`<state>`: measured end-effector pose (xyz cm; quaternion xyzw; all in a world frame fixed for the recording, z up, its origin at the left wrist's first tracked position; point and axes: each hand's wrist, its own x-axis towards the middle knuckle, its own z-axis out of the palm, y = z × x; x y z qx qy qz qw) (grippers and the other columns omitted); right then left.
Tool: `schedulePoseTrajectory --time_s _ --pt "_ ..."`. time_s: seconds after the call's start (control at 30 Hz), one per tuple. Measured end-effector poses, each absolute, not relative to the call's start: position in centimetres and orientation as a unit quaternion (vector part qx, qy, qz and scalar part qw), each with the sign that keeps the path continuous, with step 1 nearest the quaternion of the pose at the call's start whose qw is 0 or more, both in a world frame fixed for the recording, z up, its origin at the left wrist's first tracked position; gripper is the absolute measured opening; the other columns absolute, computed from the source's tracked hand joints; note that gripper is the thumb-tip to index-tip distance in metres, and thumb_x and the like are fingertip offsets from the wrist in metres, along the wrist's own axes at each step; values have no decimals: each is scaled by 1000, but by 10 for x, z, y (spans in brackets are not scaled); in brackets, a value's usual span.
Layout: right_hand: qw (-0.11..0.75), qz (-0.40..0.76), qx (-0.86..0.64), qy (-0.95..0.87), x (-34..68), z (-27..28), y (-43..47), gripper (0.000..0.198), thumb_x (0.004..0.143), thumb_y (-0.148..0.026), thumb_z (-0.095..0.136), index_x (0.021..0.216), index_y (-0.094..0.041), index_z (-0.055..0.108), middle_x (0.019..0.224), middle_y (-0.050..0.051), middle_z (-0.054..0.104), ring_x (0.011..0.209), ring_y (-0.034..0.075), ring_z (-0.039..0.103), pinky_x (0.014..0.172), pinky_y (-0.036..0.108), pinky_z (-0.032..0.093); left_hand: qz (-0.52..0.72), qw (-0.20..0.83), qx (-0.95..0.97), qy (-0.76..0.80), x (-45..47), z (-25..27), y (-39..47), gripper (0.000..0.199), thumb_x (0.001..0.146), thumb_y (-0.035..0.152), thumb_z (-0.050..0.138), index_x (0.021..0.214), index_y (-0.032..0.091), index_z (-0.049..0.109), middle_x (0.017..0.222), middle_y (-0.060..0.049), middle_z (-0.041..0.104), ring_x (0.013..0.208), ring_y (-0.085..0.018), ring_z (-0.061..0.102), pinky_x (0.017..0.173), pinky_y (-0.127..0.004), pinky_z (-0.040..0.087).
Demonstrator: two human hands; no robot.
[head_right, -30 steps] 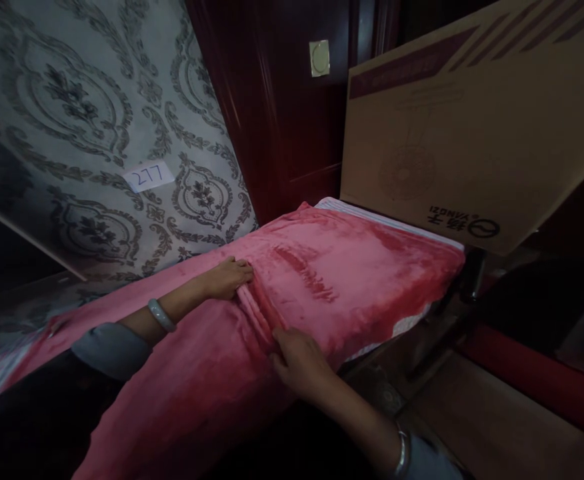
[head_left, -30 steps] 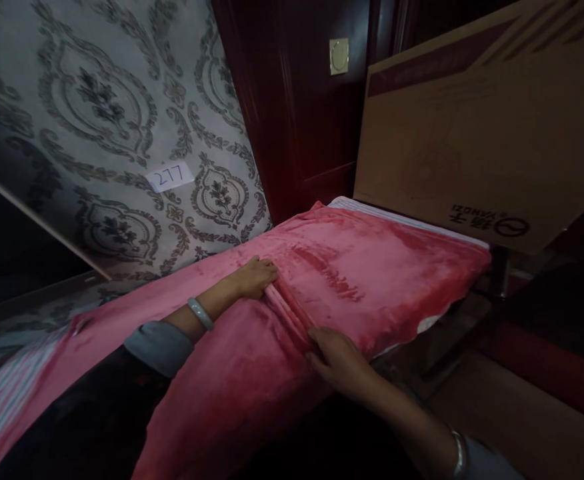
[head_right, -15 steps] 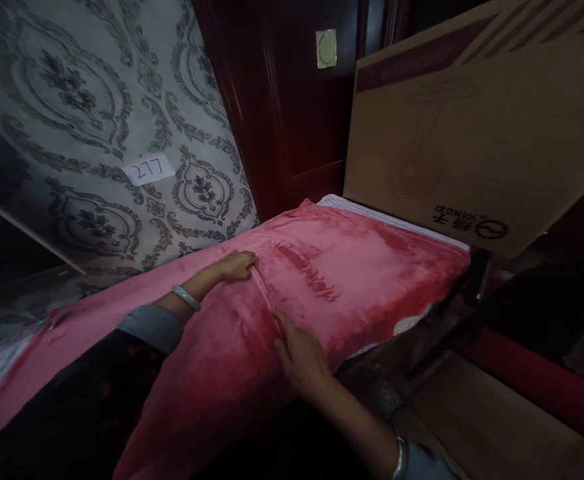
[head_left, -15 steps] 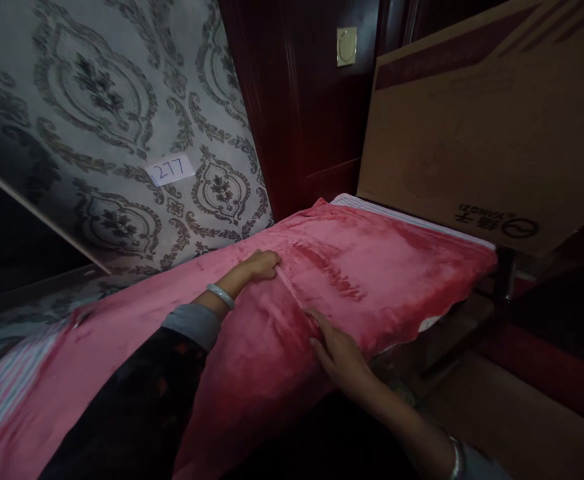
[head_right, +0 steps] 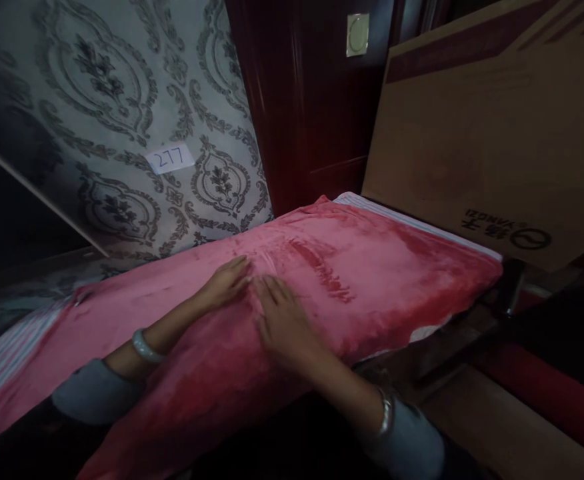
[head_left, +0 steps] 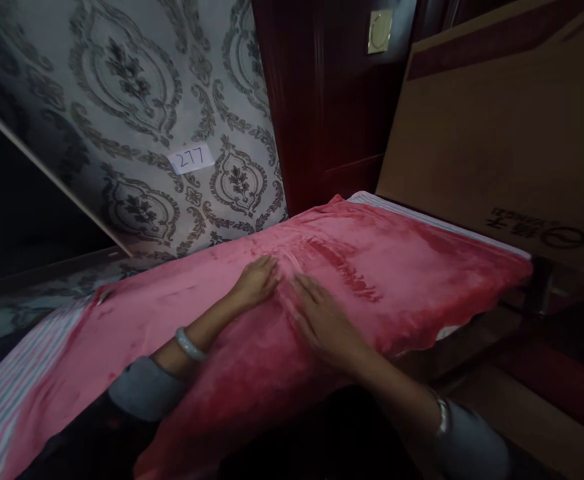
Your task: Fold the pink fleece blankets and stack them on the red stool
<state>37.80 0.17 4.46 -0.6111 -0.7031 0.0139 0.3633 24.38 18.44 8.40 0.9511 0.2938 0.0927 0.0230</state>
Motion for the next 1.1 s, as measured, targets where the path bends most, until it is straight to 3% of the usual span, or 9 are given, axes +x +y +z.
schedulePoseTrajectory --time_s 0.2,0.33,0.73,0.97,1.1 --pt "213 61 -665 -714 367 47 71 66 101 -43 44 157 -9 31 164 16 16 153 32 9 123 54 15 22 -36 914 404 215 67 166 62 100 44 38 153 11 35 161 -19 30 152 -32 23 121 -59 20" --pt "188 76 -688 -697 380 12 84 68 103 -50 38 158 -11 28 165 15 7 153 31 5 122 52 17 15 -56 906 418 208 38 167 65 101 48 33 155 12 32 162 -18 29 152 -31 23 122 -59 17" --pt "273 1 -620 -736 402 -51 105 72 102 -58 27 155 -10 35 164 18 20 153 29 8 122 54 18 78 -17 912 402 205 19 165 70 100 58 32 154 14 34 161 -18 33 152 -29 24 122 -59 17" --pt "185 83 -658 -725 415 -36 121 65 103 -50 26 154 -11 37 162 17 26 152 28 17 120 52 27 39 52 889 453 168 46 172 66 100 57 29 155 20 32 164 -14 29 153 -27 22 123 -57 10" --pt "155 89 -693 -698 403 -9 139 64 102 -51 24 156 -18 35 163 15 24 151 33 20 113 62 32 23 47 819 571 114 62 182 62 100 54 31 152 22 37 161 -14 33 151 -31 24 120 -64 11"
